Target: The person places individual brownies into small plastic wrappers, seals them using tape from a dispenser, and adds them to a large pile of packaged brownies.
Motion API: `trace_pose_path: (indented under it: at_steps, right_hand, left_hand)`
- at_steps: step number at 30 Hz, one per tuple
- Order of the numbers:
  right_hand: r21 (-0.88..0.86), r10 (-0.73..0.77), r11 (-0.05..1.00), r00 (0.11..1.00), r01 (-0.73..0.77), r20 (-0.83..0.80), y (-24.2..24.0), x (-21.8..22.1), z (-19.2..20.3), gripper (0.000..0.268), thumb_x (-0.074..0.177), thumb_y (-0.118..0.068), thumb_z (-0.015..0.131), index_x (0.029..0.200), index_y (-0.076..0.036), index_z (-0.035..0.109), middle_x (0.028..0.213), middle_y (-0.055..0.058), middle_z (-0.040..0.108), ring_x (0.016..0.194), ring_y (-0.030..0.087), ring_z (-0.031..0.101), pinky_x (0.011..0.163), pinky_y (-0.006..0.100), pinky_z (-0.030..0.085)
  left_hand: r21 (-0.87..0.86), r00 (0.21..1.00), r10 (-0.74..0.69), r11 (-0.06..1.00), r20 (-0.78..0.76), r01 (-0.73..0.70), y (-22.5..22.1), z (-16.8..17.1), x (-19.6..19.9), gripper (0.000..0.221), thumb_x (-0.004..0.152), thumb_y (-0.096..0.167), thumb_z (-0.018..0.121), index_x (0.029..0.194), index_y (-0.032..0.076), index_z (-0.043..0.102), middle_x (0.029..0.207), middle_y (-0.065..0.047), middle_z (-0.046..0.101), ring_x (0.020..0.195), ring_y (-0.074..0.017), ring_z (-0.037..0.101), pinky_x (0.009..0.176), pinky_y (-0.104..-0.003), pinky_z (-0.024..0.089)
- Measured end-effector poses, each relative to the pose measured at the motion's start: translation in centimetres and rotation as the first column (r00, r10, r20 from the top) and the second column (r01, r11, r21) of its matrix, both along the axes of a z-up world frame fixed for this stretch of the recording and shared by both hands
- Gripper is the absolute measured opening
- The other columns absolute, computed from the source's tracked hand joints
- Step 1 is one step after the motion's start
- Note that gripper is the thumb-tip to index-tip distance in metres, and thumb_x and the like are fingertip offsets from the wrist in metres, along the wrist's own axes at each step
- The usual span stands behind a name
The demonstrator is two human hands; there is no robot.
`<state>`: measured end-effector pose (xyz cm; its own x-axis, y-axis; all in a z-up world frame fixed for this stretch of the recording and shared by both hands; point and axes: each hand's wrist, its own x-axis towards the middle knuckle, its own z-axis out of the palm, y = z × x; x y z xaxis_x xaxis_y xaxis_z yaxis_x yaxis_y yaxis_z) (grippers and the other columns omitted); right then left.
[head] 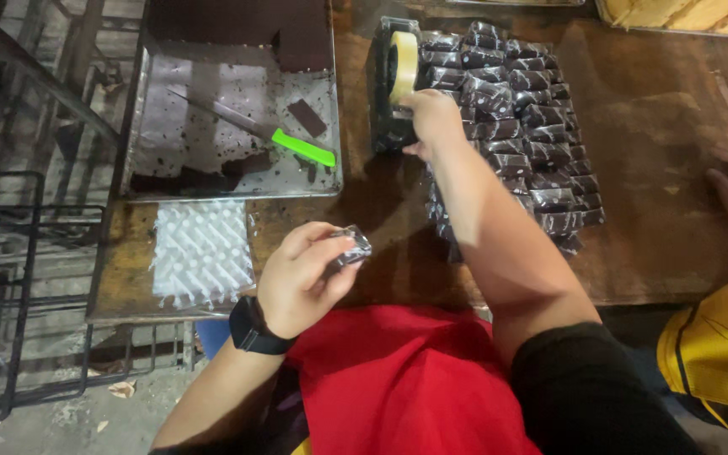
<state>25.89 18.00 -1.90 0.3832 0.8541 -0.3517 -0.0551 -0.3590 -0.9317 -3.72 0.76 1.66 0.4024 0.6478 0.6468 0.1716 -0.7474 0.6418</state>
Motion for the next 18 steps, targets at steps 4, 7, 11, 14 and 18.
trace_pose_path:
  at_steps: [4, 7, 11, 14, 18]
  right_hand:
    - [0.271, -0.204, 0.948, 0.973, 0.169, 0.108, -2.6, -1.5, -3.8, 0.022, 0.095, -0.023, 0.065, 0.107, -0.006, 0.072, 0.102, 0.01, 0.075, 0.086, 0.021, 0.068, 0.069, 0.037, 0.05]
    - [0.383, -0.251, 0.902, 0.963, 0.197, 0.095, -4.3, -3.1, -6.2, 0.019, 0.096, -0.021, 0.069, 0.099, -0.004, 0.075, 0.093, 0.008, 0.07, 0.081, 0.02, 0.062, 0.073, 0.036, 0.05]
    - [-0.085, -0.096, 0.994, 0.874, 0.064, -0.476, -4.5, -2.9, -4.4, 0.014, 0.089, -0.02, 0.067, 0.095, -0.008, 0.065, 0.083, 0.004, 0.058, 0.077, 0.022, 0.057, 0.075, 0.043, 0.051]
    - [-0.046, 0.048, 0.994, 0.781, -0.097, -0.622, -6.9, -4.4, -1.9, 0.017, 0.09, -0.02, 0.069, 0.099, -0.007, 0.064, 0.091, 0.005, 0.062, 0.09, 0.025, 0.059, 0.086, 0.046, 0.052]
    - [0.33, 0.352, 0.928, 0.706, -0.175, -0.615, -13.3, -6.4, 0.4, 0.028, 0.089, -0.021, 0.071, 0.11, -0.002, 0.074, 0.118, 0.014, 0.069, 0.111, 0.027, 0.062, 0.099, 0.044, 0.048]
  left_hand:
    - [0.012, 0.988, 0.14, 0.99, 0.061, -0.141, 0.4, -0.6, -0.3, 0.038, 0.082, 0.009, 0.085, 0.116, 0.009, 0.066, 0.117, -0.014, 0.066, 0.1, -0.0315, 0.069, 0.084, -0.036, 0.057]
    - [-0.019, 0.983, 0.152, 0.988, 0.106, -0.151, 1.0, -1.3, -0.2, 0.041, 0.085, 0.007, 0.084, 0.12, 0.008, 0.063, 0.12, -0.013, 0.064, 0.103, -0.0299, 0.069, 0.087, -0.035, 0.057]
    - [-0.269, 0.973, 0.16, 0.957, 0.169, -0.111, 1.2, -2.2, 0.6, 0.04, 0.084, 0.003, 0.083, 0.119, 0.007, 0.064, 0.12, -0.011, 0.063, 0.096, -0.0182, 0.07, 0.08, -0.028, 0.058]
    - [-0.529, 0.957, 0.154, 0.849, 0.244, -0.001, 1.7, -2.8, 1.2, 0.04, 0.084, 0.0, 0.081, 0.12, 0.006, 0.064, 0.113, -0.005, 0.066, 0.091, -0.0102, 0.07, 0.077, -0.024, 0.058]
    - [-0.621, 0.949, 0.095, 0.775, 0.3, 0.119, 2.1, -3.2, 1.4, 0.041, 0.084, -0.001, 0.08, 0.122, 0.004, 0.064, 0.107, -0.002, 0.07, 0.093, -0.0077, 0.069, 0.079, -0.024, 0.059]
